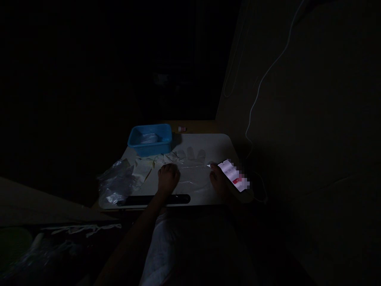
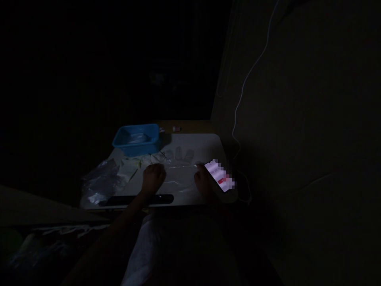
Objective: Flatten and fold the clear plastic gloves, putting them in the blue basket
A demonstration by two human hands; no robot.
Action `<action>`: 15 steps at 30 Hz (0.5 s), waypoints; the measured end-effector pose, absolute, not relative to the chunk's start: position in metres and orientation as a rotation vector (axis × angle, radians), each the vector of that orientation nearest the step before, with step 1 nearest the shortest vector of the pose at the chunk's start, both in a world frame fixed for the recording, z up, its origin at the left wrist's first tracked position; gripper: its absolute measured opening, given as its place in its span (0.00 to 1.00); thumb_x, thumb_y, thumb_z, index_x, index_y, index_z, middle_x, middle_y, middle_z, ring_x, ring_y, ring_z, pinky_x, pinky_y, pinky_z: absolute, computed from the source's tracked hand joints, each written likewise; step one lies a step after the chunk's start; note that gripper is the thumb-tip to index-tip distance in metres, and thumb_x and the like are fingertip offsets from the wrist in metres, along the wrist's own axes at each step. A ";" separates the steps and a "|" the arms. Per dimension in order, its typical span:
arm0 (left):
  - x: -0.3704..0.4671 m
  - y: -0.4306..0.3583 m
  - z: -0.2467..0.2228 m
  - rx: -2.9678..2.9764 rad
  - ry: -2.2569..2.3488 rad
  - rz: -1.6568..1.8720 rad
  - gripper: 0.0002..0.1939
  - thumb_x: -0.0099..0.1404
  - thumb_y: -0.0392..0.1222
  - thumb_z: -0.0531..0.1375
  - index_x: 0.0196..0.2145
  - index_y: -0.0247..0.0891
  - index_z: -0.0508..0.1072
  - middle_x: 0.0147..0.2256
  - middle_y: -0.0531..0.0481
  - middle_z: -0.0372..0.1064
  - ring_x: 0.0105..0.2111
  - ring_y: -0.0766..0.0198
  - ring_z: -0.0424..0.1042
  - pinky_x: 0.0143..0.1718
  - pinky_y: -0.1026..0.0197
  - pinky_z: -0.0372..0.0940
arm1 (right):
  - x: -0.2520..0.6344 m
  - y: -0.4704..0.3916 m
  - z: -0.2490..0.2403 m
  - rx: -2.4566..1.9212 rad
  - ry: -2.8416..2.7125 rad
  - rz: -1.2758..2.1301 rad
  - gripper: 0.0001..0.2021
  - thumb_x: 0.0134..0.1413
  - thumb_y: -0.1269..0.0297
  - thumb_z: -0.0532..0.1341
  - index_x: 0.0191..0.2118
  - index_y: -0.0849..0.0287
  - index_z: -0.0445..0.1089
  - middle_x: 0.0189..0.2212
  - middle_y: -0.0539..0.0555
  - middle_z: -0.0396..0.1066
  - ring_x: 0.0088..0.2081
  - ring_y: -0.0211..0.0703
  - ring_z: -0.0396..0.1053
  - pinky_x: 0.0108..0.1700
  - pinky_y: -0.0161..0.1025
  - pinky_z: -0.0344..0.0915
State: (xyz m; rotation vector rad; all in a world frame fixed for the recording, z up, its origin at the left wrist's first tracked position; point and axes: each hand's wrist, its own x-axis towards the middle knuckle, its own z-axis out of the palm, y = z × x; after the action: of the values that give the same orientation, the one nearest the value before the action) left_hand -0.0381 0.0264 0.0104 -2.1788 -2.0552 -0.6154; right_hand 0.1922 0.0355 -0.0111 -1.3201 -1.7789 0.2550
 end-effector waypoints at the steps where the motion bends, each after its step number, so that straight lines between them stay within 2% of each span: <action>1: -0.038 0.027 0.011 -2.179 -2.050 -0.615 0.15 0.62 0.43 0.48 0.43 0.38 0.68 0.45 0.44 0.66 0.46 0.54 0.61 0.45 0.54 0.56 | 0.192 0.036 -0.010 -1.331 -1.775 0.242 0.16 0.51 0.69 0.49 0.47 0.60 0.64 0.45 0.60 0.68 0.49 0.47 0.64 0.52 0.48 0.61; 8: -0.039 0.028 0.007 -2.179 -2.029 -0.637 0.16 0.61 0.43 0.50 0.45 0.36 0.67 0.46 0.43 0.66 0.46 0.54 0.61 0.46 0.54 0.56 | 0.196 0.035 -0.022 -1.293 -1.616 0.247 0.14 0.52 0.68 0.48 0.44 0.61 0.63 0.42 0.60 0.68 0.45 0.46 0.65 0.47 0.47 0.64; 15: -0.037 0.027 0.007 -2.171 -2.016 -0.579 0.20 0.63 0.50 0.49 0.47 0.37 0.66 0.48 0.42 0.64 0.48 0.52 0.60 0.46 0.52 0.56 | 0.196 0.036 -0.026 -1.331 -1.605 0.190 0.15 0.51 0.69 0.47 0.43 0.59 0.63 0.39 0.58 0.68 0.43 0.46 0.66 0.44 0.46 0.65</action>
State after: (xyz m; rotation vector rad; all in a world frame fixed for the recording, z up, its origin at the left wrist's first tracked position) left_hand -0.0374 0.0273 0.0069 -2.1713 -2.0164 -0.5789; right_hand 0.1958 0.0364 -0.0261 -1.3311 -1.6047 0.1900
